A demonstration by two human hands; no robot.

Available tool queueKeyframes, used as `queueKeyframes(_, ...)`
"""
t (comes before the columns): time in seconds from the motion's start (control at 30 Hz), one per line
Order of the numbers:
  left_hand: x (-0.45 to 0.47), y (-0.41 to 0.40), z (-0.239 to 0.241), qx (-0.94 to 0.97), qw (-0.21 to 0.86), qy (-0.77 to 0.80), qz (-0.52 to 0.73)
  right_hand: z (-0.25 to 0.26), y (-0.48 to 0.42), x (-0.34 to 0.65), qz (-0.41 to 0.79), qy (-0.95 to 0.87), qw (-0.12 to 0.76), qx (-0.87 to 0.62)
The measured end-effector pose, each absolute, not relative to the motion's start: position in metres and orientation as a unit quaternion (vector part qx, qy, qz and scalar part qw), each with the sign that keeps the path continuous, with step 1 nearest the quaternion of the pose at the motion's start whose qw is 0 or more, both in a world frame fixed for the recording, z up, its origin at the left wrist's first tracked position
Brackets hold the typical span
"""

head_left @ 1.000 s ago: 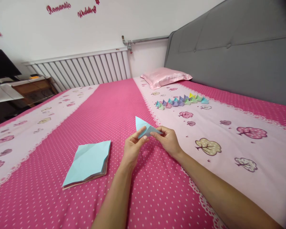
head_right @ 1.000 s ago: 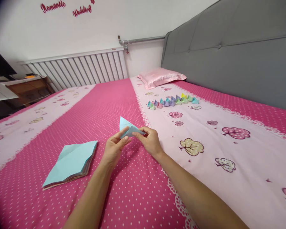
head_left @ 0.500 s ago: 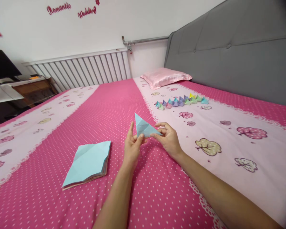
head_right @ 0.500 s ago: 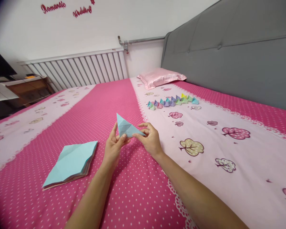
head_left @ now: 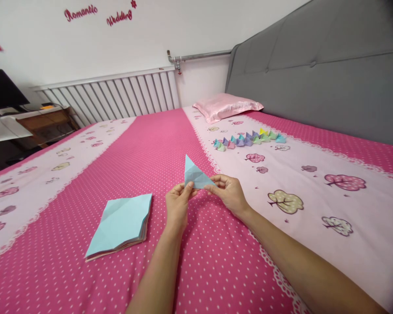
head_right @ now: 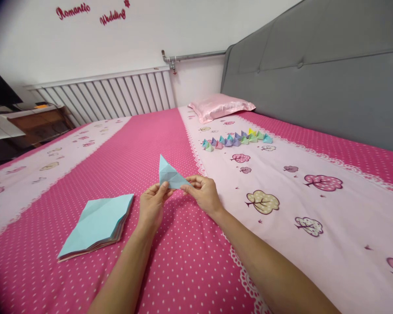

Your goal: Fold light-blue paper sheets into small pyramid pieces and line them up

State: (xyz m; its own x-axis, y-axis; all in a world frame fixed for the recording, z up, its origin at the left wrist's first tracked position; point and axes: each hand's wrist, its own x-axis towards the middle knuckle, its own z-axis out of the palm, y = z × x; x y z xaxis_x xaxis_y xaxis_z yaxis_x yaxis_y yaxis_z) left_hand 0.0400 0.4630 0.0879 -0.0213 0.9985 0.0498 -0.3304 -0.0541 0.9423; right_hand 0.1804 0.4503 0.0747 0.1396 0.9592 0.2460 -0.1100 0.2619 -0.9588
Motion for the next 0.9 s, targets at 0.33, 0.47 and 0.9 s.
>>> queueKeyframes(0.33, 0.036, 0.466, 0.087, 0.416, 0.555, 0.385, 0.608, 0.078, 0.448, 0.179, 0.479, -0.507, 0.605, -0.383)
queueKeyframes(0.47, 0.036, 0.464, 0.087, 0.444, 0.565, 0.376, 0.584, 0.08, 0.445, 0.179, 0.47, -0.537, 0.595, -0.37)
queueKeyframes(0.9, 0.042, 0.456, 0.086, 0.502, 0.599, 0.368, 0.503, 0.083, 0.446, 0.182, 0.491, -0.497, 0.623, -0.353)
